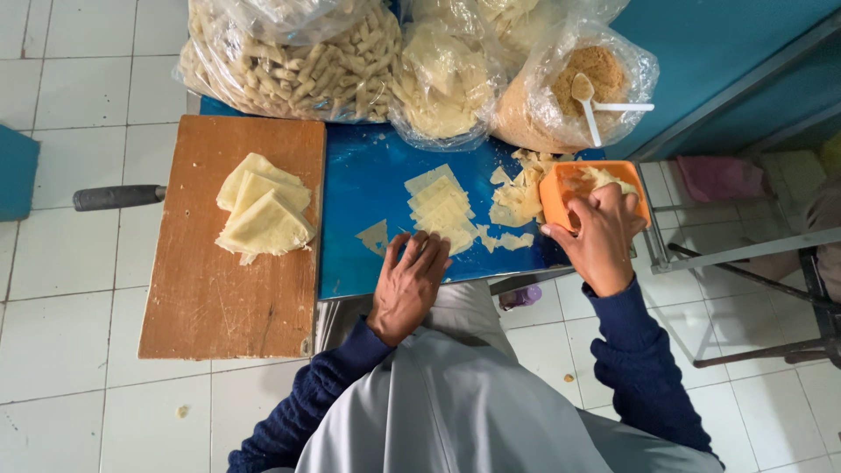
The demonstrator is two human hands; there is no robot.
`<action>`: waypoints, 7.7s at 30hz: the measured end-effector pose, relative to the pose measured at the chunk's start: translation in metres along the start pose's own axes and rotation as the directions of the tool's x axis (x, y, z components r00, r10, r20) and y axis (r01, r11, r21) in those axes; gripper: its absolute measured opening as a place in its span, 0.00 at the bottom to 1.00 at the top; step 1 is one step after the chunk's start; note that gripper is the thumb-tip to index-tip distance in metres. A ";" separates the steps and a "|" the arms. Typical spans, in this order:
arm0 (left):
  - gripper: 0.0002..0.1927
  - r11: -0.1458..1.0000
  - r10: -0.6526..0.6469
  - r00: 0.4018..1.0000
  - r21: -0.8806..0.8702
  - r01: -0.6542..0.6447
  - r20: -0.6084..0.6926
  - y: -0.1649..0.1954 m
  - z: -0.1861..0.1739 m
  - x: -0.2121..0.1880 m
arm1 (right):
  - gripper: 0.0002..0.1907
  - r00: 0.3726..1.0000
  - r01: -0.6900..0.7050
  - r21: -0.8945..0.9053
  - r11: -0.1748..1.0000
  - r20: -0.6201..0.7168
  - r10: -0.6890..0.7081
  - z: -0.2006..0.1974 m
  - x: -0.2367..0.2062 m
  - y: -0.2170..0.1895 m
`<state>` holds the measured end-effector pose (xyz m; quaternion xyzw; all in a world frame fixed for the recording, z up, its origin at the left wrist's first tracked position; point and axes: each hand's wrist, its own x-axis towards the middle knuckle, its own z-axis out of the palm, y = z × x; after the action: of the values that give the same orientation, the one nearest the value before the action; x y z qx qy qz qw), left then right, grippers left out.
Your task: The person sits at a table and assembles filled pastry snacks. They take flat dough sheets, spoon a light paste from an orange container onto a sheet, fold the sheet over the filling, and place the folded piece on a wooden board with a growing stack of finished pieces.
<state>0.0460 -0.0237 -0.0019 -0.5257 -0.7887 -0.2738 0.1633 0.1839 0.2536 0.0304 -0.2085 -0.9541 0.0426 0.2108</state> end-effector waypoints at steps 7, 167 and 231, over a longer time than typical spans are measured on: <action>0.17 1.000 0.001 1.000 -0.016 -0.002 -0.005 0.000 0.000 -0.001 | 0.30 0.992 -0.040 0.068 0.997 -0.118 0.048 -0.005 -0.006 -0.018; 0.24 0.999 -0.009 0.986 -0.036 0.015 0.169 -0.013 -0.015 -0.004 | 0.14 0.962 -0.015 -0.082 0.997 -0.274 -0.008 -0.030 0.093 -0.010; 0.05 0.937 -0.346 0.931 -0.098 0.335 -0.119 -0.008 0.004 0.011 | 0.14 0.965 0.202 0.201 0.959 -0.209 -0.160 -0.053 -0.018 -0.057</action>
<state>0.0340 -0.0153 -0.0012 -0.3671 -0.8440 -0.3628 0.1461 0.1990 0.1945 0.0812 -0.0985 -0.9340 0.1084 0.3258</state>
